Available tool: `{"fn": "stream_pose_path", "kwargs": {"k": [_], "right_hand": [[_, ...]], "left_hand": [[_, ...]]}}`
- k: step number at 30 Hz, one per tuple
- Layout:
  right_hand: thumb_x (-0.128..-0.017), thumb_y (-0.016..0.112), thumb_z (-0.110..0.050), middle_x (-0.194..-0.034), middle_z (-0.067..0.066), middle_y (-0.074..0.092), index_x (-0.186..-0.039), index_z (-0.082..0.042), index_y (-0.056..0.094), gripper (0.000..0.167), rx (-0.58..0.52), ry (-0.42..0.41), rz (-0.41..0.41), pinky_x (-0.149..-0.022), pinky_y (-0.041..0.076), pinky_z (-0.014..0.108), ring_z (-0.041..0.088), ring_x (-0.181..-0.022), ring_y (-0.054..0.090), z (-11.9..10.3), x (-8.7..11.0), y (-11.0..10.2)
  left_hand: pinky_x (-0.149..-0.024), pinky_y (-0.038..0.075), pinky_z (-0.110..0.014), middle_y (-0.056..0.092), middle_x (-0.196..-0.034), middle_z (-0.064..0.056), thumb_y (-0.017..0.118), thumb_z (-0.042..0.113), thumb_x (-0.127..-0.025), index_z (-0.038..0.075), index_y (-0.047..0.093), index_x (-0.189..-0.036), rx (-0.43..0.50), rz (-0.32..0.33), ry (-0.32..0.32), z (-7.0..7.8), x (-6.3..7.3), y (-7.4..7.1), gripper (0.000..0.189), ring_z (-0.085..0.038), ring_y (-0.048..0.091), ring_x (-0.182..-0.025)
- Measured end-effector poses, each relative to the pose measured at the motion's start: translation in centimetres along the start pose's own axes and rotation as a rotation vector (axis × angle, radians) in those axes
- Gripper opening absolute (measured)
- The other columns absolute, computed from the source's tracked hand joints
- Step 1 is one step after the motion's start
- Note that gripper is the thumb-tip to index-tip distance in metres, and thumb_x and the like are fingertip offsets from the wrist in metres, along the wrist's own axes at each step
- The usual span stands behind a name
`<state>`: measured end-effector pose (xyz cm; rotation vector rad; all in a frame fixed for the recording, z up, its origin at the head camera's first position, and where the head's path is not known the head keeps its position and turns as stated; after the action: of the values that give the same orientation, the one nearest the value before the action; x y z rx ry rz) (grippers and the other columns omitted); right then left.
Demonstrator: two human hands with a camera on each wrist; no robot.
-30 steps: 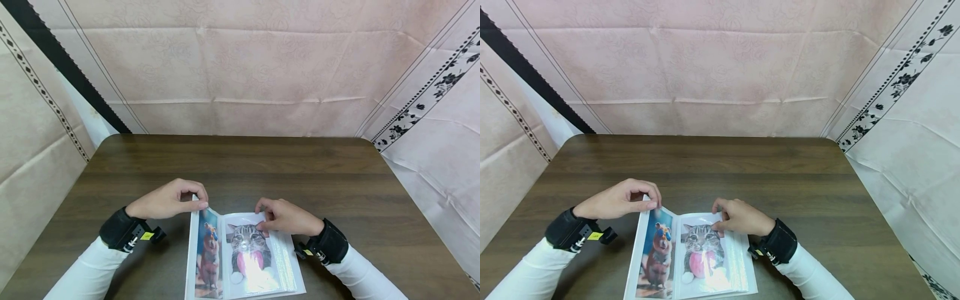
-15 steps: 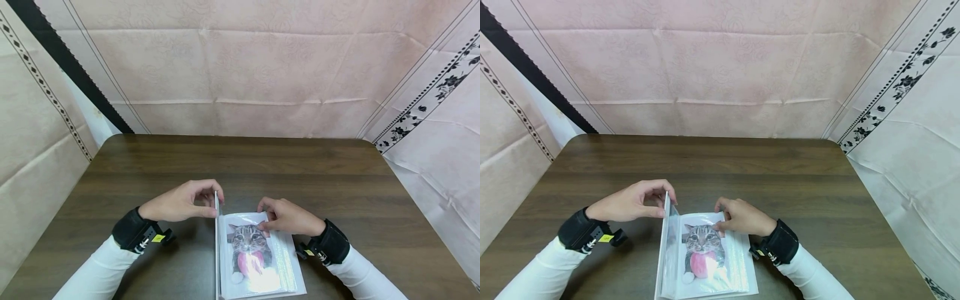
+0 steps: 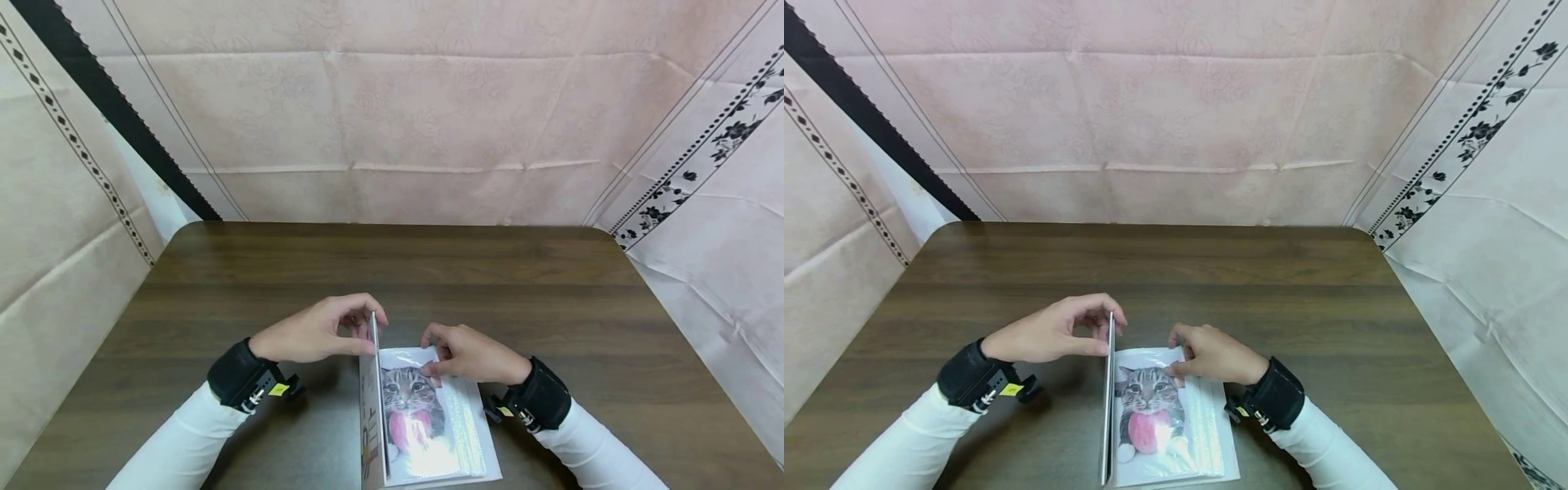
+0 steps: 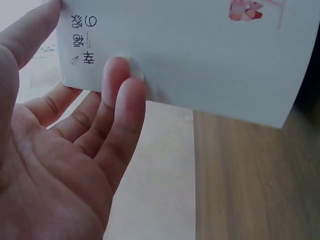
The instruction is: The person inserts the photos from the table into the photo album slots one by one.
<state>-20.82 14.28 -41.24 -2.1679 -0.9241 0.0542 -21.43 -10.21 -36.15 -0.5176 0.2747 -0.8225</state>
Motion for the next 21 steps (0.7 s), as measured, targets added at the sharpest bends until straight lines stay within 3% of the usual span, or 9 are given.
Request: {"fn": "stream_pose_path", "kwargs": {"k": [11,21], "right_hand": [[-0.103,0.059,-0.029,-0.063,-0.007,0.049,-0.118,-0.007,0.064,0.028,-0.015,-0.025,0.011,-0.051,0.033,0.021,0.006,-0.053,0.046,0.1,-0.1,0.0],[-0.109,0.045,-0.036,-0.063,-0.005,0.046,-0.102,-0.009,0.066,0.035,-0.129,-0.093,0.191,-0.054,0.039,0.023,0.009,-0.054,0.046,-0.9,0.3,-1.1]], "left_hand": [[-0.073,0.049,-0.025,0.058,-0.090,0.002,0.074,0.029,-0.093,0.019,0.060,-0.127,-0.061,0.031,0.002,0.0,-1.9,1.2,0.038,-0.014,0.057,-0.081],[-0.064,0.045,-0.022,0.058,-0.089,0.002,0.075,0.028,-0.093,0.014,0.060,-0.128,-0.047,0.014,-0.001,-0.4,-3.2,2.6,0.041,-0.012,0.054,-0.072]]}}
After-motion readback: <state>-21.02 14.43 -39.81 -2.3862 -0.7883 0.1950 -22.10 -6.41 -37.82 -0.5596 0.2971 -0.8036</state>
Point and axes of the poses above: each hand's wrist, its own x-axis away from the middle knuckle, its own y-axis out of the palm, z = x × y, the point moved 4 cm from there along -x, towards the middle knuckle
